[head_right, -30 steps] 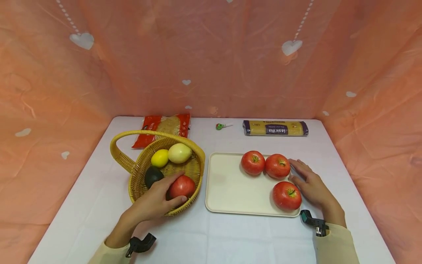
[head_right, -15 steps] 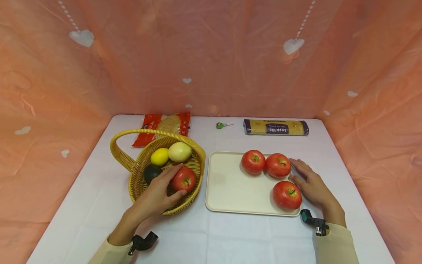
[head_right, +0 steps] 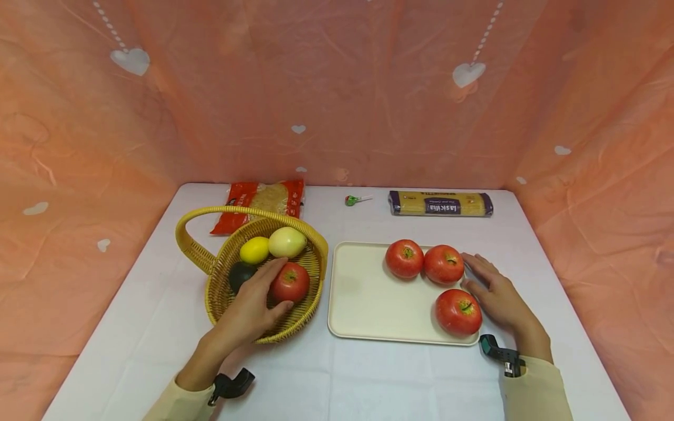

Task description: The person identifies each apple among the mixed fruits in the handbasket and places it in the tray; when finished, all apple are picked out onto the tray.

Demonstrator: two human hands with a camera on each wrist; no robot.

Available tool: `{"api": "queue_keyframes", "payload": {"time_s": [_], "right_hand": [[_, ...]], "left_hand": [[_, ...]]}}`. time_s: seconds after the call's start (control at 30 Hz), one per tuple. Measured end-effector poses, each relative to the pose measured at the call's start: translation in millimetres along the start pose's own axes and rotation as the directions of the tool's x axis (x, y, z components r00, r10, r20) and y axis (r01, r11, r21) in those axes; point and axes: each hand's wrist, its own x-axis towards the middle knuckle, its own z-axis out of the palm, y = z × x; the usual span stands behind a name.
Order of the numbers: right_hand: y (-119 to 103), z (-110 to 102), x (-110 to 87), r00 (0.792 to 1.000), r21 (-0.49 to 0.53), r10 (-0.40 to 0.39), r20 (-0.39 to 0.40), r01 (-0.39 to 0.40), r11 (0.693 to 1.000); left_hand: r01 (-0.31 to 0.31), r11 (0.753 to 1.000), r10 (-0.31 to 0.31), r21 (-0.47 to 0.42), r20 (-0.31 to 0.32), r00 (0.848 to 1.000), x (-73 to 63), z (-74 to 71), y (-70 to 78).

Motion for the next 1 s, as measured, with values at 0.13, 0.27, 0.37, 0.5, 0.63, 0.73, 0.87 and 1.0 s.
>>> {"api": "queue_keyframes", "payload": {"time_s": [0.13, 0.27, 0.37, 0.5, 0.63, 0.73, 0.87, 1.0], "right_hand": [[0, 0, -0.8, 1.000, 0.009, -0.009, -0.005, 0.009, 1.000], [0, 0, -1.1, 1.000, 0.009, -0.009, -0.007, 0.009, 1.000], [0, 0, -0.8, 1.000, 0.005, 0.001, -0.003, -0.001, 1.000], [1, -1, -0.6, 1.000, 0.011, 0.014, 0.003, -0.014, 1.000], [1, 0, -0.3, 1.000, 0.015, 0.008, 0.005, -0.008, 1.000], [2, 0, -0.2, 1.000, 0.013, 0.000, 0.010, -0.001, 1.000], [2, 0, -0.2, 1.000, 0.012, -0.008, 0.006, 0.008, 1.000], [0, 0, -0.1, 1.000, 0.013, -0.018, -0.006, 0.018, 1.000]], "left_hand": [[0.041, 0.999, -0.041, -0.004, 0.005, 0.999, 1.9, 0.4, 1.2], [0.062, 0.998, -0.062, -0.007, -0.014, 0.998, 3.4, 1.9, 2.0], [0.052, 0.998, -0.054, -0.031, -0.060, 0.997, 2.5, 2.0, 0.5], [0.003, 0.995, -0.017, -0.097, -0.140, 0.990, -0.3, -0.2, -3.5], [-0.071, 0.986, 0.035, -0.154, -0.223, 0.974, -3.8, -3.0, -6.9], [-0.103, 0.974, 0.051, -0.200, -0.252, 0.966, -6.2, -4.3, -7.8], [-0.125, 0.952, 0.054, -0.278, -0.248, 0.967, -9.3, -7.7, -5.3], [-0.180, 0.929, 0.105, -0.323, -0.236, 0.966, -12.0, -12.8, 0.4]]}}
